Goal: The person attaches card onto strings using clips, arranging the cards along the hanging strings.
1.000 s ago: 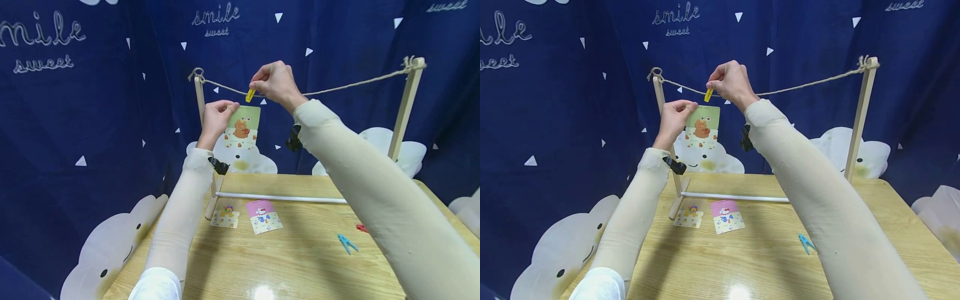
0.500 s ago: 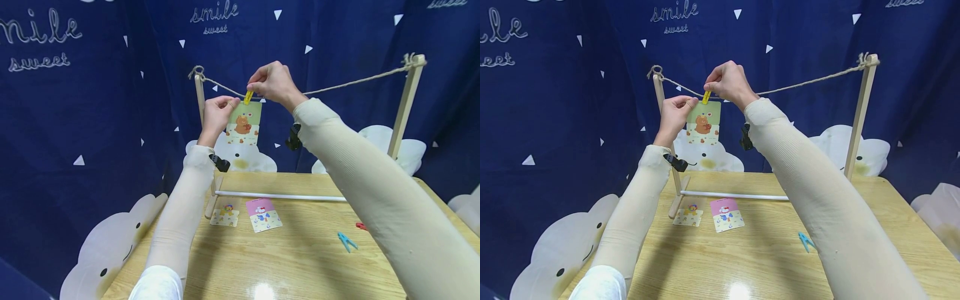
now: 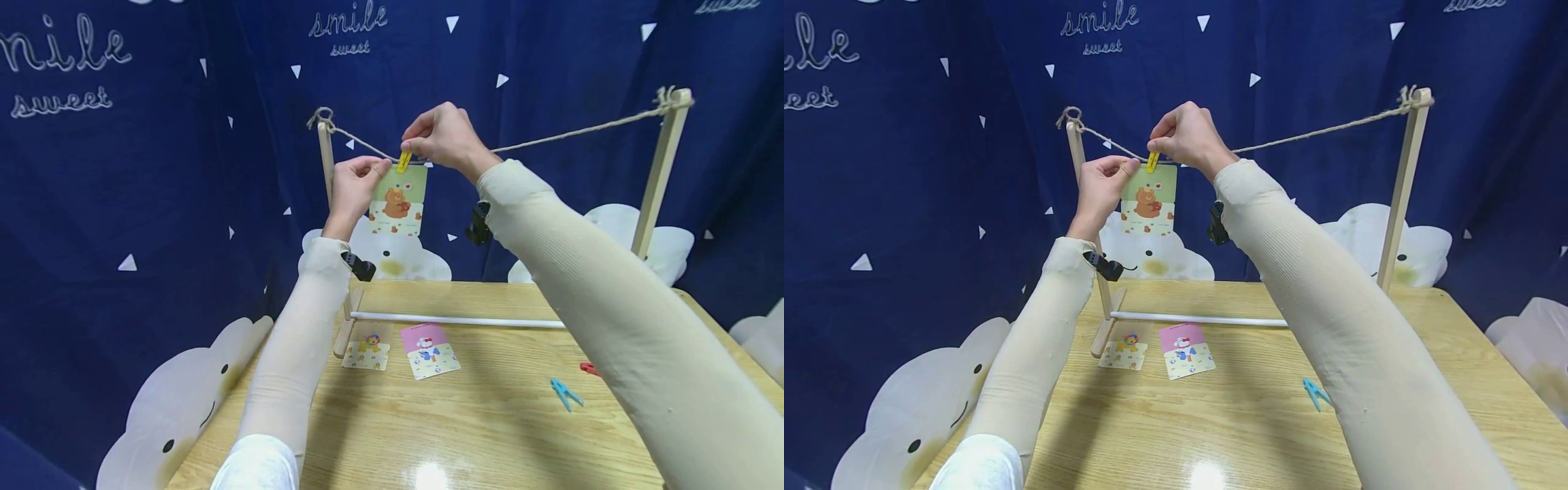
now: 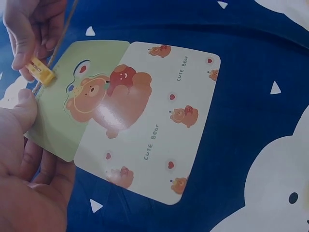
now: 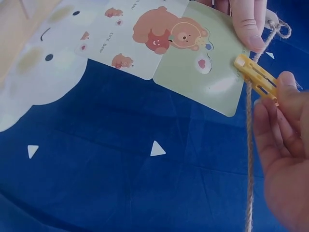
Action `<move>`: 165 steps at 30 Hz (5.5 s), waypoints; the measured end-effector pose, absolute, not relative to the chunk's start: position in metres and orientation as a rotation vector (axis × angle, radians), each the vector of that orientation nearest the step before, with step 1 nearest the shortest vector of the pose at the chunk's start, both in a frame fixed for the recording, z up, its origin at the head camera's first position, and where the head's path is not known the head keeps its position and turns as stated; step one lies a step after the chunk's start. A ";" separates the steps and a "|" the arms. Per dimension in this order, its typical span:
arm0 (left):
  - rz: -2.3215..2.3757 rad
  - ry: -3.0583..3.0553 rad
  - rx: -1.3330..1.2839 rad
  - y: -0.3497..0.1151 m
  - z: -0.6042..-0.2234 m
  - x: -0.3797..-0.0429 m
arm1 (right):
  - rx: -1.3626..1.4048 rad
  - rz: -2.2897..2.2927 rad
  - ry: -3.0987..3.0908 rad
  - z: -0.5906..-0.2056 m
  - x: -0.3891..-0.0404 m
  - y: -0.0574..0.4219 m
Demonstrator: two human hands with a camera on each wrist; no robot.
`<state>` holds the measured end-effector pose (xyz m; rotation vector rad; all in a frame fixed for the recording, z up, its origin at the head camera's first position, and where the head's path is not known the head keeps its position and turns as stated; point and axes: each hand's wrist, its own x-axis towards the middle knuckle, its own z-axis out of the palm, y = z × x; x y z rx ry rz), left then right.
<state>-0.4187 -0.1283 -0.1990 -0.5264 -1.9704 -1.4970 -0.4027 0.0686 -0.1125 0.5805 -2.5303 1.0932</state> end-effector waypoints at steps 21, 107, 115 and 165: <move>-1.508 -1.972 -0.559 -0.131 -0.202 -0.418 | 0.534 1.038 -2.609 -0.114 -0.401 0.070; -1.379 -2.583 -0.547 -0.137 -0.397 -0.384 | 0.495 1.094 -2.524 -0.363 -0.296 0.247; -1.374 -2.675 -0.555 -0.134 -0.420 -0.377 | 0.495 1.086 -2.549 -0.403 -0.282 0.268; -1.210 -3.019 -0.599 -0.128 -0.465 -0.372 | 0.677 1.331 -2.996 -0.462 -0.255 0.324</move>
